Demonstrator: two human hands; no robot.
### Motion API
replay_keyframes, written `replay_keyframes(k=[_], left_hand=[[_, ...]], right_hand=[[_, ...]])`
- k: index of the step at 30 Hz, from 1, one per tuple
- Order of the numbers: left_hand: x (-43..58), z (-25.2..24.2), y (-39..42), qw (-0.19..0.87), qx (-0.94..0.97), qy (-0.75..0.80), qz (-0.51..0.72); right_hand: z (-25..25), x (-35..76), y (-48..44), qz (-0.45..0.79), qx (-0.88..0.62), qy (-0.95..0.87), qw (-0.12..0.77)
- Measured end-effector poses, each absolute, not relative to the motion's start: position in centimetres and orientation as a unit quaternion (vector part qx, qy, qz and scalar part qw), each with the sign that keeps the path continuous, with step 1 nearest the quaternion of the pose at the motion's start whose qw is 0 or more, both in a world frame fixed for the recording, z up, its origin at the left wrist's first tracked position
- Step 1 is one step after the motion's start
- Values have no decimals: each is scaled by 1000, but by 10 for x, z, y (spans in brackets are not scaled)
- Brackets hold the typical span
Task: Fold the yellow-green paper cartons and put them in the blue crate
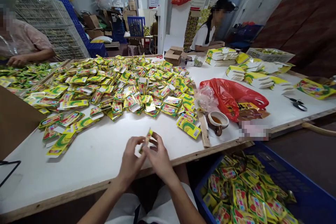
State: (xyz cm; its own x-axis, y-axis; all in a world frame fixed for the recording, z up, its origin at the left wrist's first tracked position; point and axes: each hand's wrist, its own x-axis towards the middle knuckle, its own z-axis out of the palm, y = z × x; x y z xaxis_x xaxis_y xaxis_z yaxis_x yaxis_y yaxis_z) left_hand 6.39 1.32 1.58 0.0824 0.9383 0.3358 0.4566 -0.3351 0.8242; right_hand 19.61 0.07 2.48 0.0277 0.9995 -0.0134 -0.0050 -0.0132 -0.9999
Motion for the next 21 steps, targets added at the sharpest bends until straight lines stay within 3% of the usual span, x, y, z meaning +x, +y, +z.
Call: replay_keyframes(k=[5, 11, 21], left_hand=[[58, 7, -6, 298, 631, 526, 485], [45, 0, 4, 470, 522, 512, 495], [26, 3, -9, 502, 517, 500, 480]], right_hand=[[1, 182, 13, 549, -453, -486, 507], [-11, 189, 9, 536, -487, -455, 518], [-6, 181, 12, 513, -462, -518, 505]])
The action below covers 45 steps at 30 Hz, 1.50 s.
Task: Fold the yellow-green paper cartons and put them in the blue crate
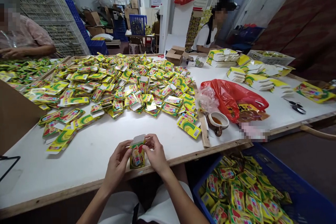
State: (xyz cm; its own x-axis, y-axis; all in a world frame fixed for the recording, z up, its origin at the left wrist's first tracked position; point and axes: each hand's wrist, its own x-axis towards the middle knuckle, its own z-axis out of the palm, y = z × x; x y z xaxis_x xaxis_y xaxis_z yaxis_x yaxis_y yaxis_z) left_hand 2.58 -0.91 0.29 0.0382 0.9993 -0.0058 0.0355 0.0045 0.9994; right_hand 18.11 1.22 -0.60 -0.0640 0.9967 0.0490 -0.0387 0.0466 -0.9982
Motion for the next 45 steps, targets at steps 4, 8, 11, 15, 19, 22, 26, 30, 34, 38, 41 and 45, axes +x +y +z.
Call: replay_keyframes(k=[4, 8, 11, 15, 19, 22, 26, 30, 34, 38, 41, 45], left_hand=[[11, 4, -10, 515, 544, 472, 465], [5, 3, 4, 547, 570, 451, 415], [4, 0, 16, 563, 574, 443, 396], [5, -6, 22, 534, 568, 462, 423], [9, -6, 20, 563, 501, 454, 475], [13, -2, 16, 561, 479, 456, 498], [18, 6, 10, 523, 497, 502, 478], [23, 11, 10, 507, 485, 524, 483], [26, 12, 15, 497, 477, 537, 488], [24, 7, 14, 515, 463, 529, 491], [22, 2, 10, 545, 453, 512, 485], [22, 1, 7, 556, 446, 512, 480]], right_hand=[[-4, 180, 19, 558, -412, -526, 493], [-4, 184, 22, 554, -413, -559, 458], [-4, 185, 24, 536, -437, -581, 429], [-5, 179, 28, 470, -471, -607, 435], [-5, 172, 28, 454, -492, -574, 471], [-1, 173, 25, 446, -486, -592, 463], [10, 174, 20, 423, -486, -620, 447], [17, 170, 21, 402, -509, -612, 453], [21, 166, 27, 405, -534, -598, 440], [19, 167, 27, 411, -527, -602, 437], [13, 168, 23, 433, -517, -592, 442], [7, 169, 24, 475, -508, -561, 449]])
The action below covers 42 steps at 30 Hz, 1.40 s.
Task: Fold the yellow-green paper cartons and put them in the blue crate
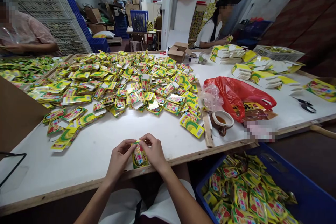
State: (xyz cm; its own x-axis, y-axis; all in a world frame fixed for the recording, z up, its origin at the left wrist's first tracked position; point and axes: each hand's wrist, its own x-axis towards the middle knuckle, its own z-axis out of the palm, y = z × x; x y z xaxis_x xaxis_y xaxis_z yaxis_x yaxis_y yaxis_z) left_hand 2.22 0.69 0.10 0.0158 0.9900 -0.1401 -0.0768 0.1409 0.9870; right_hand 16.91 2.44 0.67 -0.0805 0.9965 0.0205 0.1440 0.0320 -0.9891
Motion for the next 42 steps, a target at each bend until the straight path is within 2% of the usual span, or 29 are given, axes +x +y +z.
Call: replay_keyframes(k=[8, 13, 23, 27, 31, 33, 34, 37, 42], left_hand=[[29, -3, 5, 556, 434, 506, 496], [47, -6, -1, 539, 379, 517, 546], [52, -6, -5, 540, 380, 518, 544], [50, -5, -2, 545, 389, 511, 539], [49, -2, -2, 542, 411, 492, 544], [49, -1, -2, 522, 427, 489, 554], [49, -1, -1, 515, 431, 495, 551], [51, -3, 1, 524, 447, 526, 499], [55, -2, 1, 518, 511, 532, 433]], right_hand=[[11, 179, 45, 577, -469, -522, 419], [19, 181, 44, 576, -450, -552, 400], [22, 190, 42, 553, -441, -613, 352], [18, 178, 33, 544, -456, -598, 372], [37, 195, 10, 445, -505, -600, 431], [58, 234, -3, 364, -560, -608, 429], [68, 259, -8, 320, -594, -617, 406], [84, 329, -11, 210, -675, -659, 257], [46, 357, 35, 47, -755, -636, 150]])
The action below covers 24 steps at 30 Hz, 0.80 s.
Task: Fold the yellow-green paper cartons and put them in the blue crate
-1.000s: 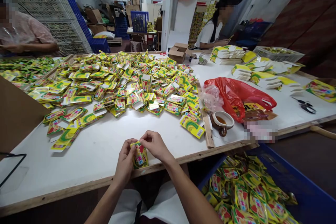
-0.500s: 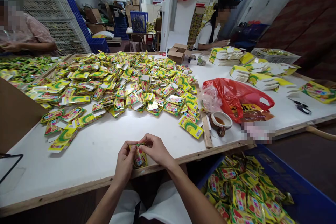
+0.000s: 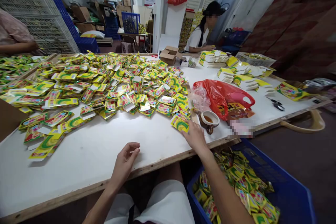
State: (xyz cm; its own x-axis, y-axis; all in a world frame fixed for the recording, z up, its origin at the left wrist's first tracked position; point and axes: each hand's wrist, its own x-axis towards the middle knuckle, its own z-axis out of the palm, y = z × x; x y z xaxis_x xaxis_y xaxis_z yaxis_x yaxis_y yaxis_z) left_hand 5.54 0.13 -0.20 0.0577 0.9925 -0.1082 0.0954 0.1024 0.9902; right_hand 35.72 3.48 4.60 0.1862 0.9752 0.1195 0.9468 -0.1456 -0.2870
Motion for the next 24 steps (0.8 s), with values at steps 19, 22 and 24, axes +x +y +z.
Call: replay_keyframes(k=[19, 22, 24], left_hand=[[48, 4, 0, 562, 458, 473, 501], [40, 3, -2, 577, 489, 469, 456], [36, 2, 0, 590, 514, 454, 426]], right_hand=[[-6, 194, 21, 564, -436, -473, 518], [-6, 194, 20, 555, -425, -505, 507], [-4, 196, 21, 549, -423, -537, 481]])
